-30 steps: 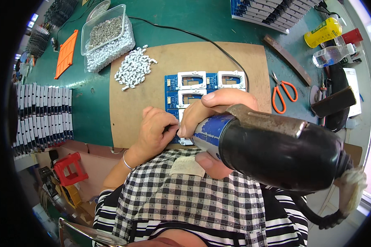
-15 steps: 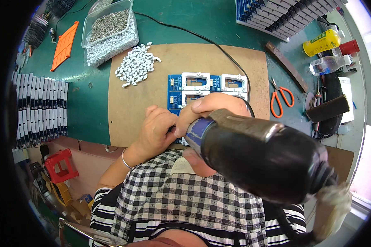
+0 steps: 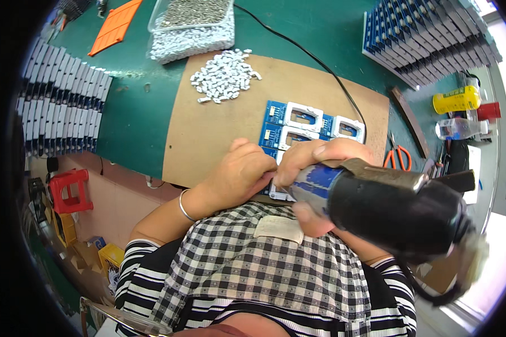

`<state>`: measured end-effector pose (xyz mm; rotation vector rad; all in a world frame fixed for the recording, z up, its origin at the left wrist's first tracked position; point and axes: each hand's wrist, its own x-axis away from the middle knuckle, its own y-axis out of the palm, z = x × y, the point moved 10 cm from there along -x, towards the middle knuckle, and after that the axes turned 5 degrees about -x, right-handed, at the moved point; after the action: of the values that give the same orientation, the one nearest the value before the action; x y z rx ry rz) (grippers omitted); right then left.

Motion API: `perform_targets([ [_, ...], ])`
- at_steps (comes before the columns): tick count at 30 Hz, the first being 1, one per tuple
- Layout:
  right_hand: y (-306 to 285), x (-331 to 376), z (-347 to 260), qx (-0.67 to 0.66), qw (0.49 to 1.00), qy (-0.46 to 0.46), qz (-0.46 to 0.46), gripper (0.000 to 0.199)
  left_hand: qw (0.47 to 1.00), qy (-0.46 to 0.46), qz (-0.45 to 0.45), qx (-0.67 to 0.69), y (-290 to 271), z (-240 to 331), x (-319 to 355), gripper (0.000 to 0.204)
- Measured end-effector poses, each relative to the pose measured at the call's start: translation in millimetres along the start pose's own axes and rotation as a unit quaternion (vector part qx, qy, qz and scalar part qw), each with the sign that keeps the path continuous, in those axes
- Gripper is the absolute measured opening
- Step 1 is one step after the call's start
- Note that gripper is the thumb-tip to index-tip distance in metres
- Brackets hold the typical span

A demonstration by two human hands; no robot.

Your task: The person assembles small electronic components onto circuit boards by hand, securing them with screws using a power screwdriver at a workstation.

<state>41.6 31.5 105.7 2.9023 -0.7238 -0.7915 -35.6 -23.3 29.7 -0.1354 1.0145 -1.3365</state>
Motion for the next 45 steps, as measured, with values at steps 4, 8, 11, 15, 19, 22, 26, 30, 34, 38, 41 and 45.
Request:
perform_targets([
  [4, -23.1, 4.2, 0.4, -0.014, 0.986, -0.022, 0.164, 0.060, 0.999, 0.006, 0.014, -0.040, -2.4, 2.2, 3.6, 0.029],
  [8, -47.8, 19.2, -0.9, -0.062, 0.969, -0.048, 0.233, 0.064, 0.991, -0.024, 0.057, -0.123, -44.6, -11.4, -1.8, 0.018],
  [11, -54.6, 30.0, -16.3, -0.019, 0.964, -0.089, 0.250, 0.058, 0.953, -0.189, 0.117, -0.206, -109.1, -64.1, 4.8, 0.007],
  [15, -57.3, 33.5, -16.5, -0.019, 0.961, -0.086, 0.264, 0.059, 0.948, -0.255, 0.057, -0.185, -114.7, -99.1, 11.5, 0.009],
  [19, -56.3, 39.5, -13.0, -0.031, 0.961, -0.083, 0.260, 0.061, 0.960, -0.214, 0.017, -0.181, -98.0, -112.5, 8.8, 0.013],
  [22, -56.8, 39.5, -11.9, -0.066, 0.965, -0.069, 0.245, 0.063, 0.951, -0.277, 0.012, -0.139, -98.1, -126.3, 9.8, 0.015],
  [26, -55.3, 40.3, -9.9, -0.045, 0.966, -0.061, 0.248, 0.065, 0.947, -0.272, 0.007, -0.170, -97.6, -127.8, 8.5, 0.015],
  [30, -54.0, 45.5, -15.1, -0.090, 0.968, -0.055, 0.229, 0.066, 0.945, -0.232, 0.004, -0.230, -97.1, -121.3, 2.1, 0.010],
  [34, -54.1, 55.3, -19.0, -0.100, 0.964, 0.010, 0.247, 0.062, 0.956, -0.250, 0.005, -0.151, -76.8, -92.1, 9.3, 0.008],
  [38, -48.9, 60.0, -28.9, -0.092, 0.970, -0.011, 0.224, 0.063, 0.980, -0.146, -0.075, -0.109, -20.5, -12.5, 19.4, 0.008],
  [41, -47.9, 61.3, -29.3, -0.034, 0.961, 0.004, 0.274, 0.065, 0.983, -0.151, -0.069, -0.079, -9.9, 5.9, 27.5, 0.009],
  [45, -60.2, 61.1, -31.1, -0.055, 0.972, -0.067, 0.217, 0.061, 0.969, -0.168, -0.017, -0.182, -27.2, -17.5, 24.3, 0.008],
])
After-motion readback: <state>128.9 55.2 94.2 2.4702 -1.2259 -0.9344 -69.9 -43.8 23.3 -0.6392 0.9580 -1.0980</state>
